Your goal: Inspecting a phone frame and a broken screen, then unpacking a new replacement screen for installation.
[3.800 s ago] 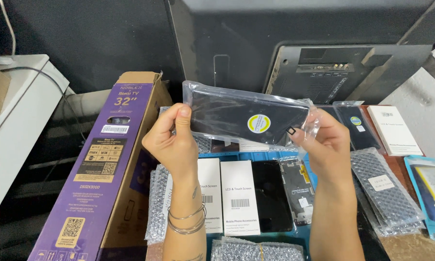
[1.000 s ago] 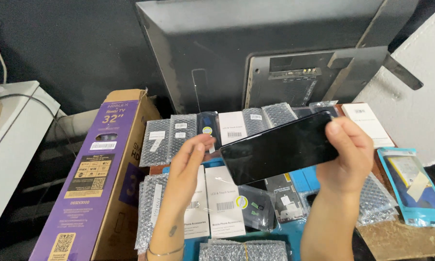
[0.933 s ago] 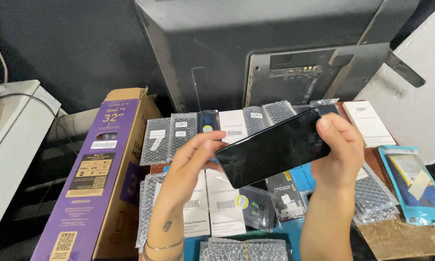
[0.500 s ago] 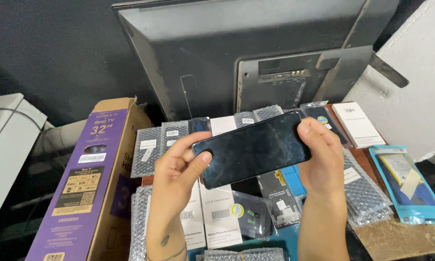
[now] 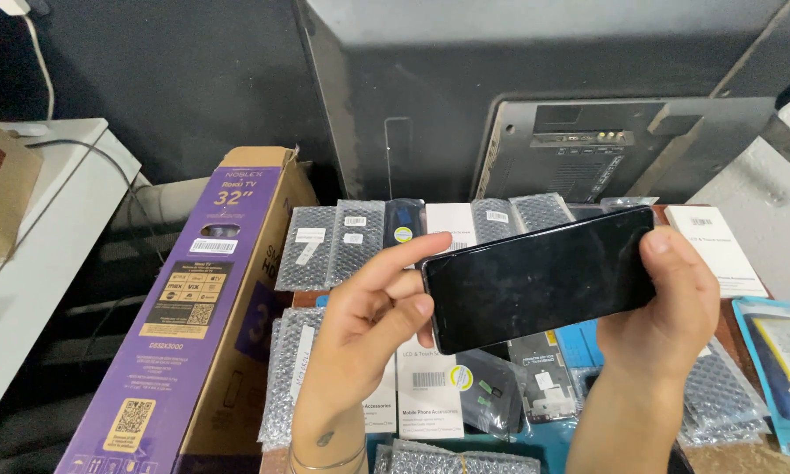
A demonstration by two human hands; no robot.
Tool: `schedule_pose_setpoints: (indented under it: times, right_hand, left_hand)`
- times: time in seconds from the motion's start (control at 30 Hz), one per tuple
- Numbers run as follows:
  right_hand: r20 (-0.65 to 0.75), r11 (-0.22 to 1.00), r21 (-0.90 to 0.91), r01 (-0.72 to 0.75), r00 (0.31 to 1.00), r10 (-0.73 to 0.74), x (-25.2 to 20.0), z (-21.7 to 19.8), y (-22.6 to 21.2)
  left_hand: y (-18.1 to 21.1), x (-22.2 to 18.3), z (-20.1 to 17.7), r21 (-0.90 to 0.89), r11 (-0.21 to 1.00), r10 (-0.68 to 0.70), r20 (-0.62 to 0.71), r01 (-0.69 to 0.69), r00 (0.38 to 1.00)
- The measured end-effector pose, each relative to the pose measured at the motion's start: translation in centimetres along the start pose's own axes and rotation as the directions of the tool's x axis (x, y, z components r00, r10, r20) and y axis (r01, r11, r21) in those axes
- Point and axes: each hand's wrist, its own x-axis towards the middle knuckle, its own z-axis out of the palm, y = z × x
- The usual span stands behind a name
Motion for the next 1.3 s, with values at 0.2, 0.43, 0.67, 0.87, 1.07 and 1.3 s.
schedule_pose_setpoints:
  times: [0.2, 0.43, 0.67, 0.87, 1.07, 1.3]
  right_hand:
    - [-0.053, 1.0, -0.001, 0.02, 0.998, -0.02, -0.3, -0.1, -0.2]
    - [-0.044, 0.999, -0.003, 0.054, 0.998, -0.054, -0.2, -0.7, 0.1]
    - [-0.086, 1.0, 0.023, 0.016, 0.996, -0.014, -0.2, -0.4, -0.4]
    - [-0.125, 0.998, -0.041, 0.039, 0.991, -0.044, -0.2, -0.4, -0.3]
    - [-0.082, 0.998, -0.012, 0.066, 0.994, -0.066, -0.2, -0.6, -0.3]
    - [0.033, 0.998, -0.065, -0.006, 0.999, 0.008, -0.5, -1.2, -0.7]
  left_hand:
    - [0.3, -0.2, 0.0, 0.043, 0.999, 0.009, 0.047, -0.011, 0.999]
    - [0.9, -0.3, 0.1, 0.158, 0.987, 0.013, 0.062, -0.023, 0.998]
    - [0.7, -0.3, 0.3, 0.193, 0.98, 0.035, 0.066, -0.047, 0.997]
    - [0.9, -0.4, 0.4, 0.255, 0.966, 0.015, 0.056, -0.029, 0.998]
    - [0.9, -0.3, 0.3, 0.245, 0.967, 0.047, 0.072, -0.064, 0.996]
    - [0.6, -0.2, 0.3, 0.11, 0.993, 0.044, -0.009, -0.042, 0.999]
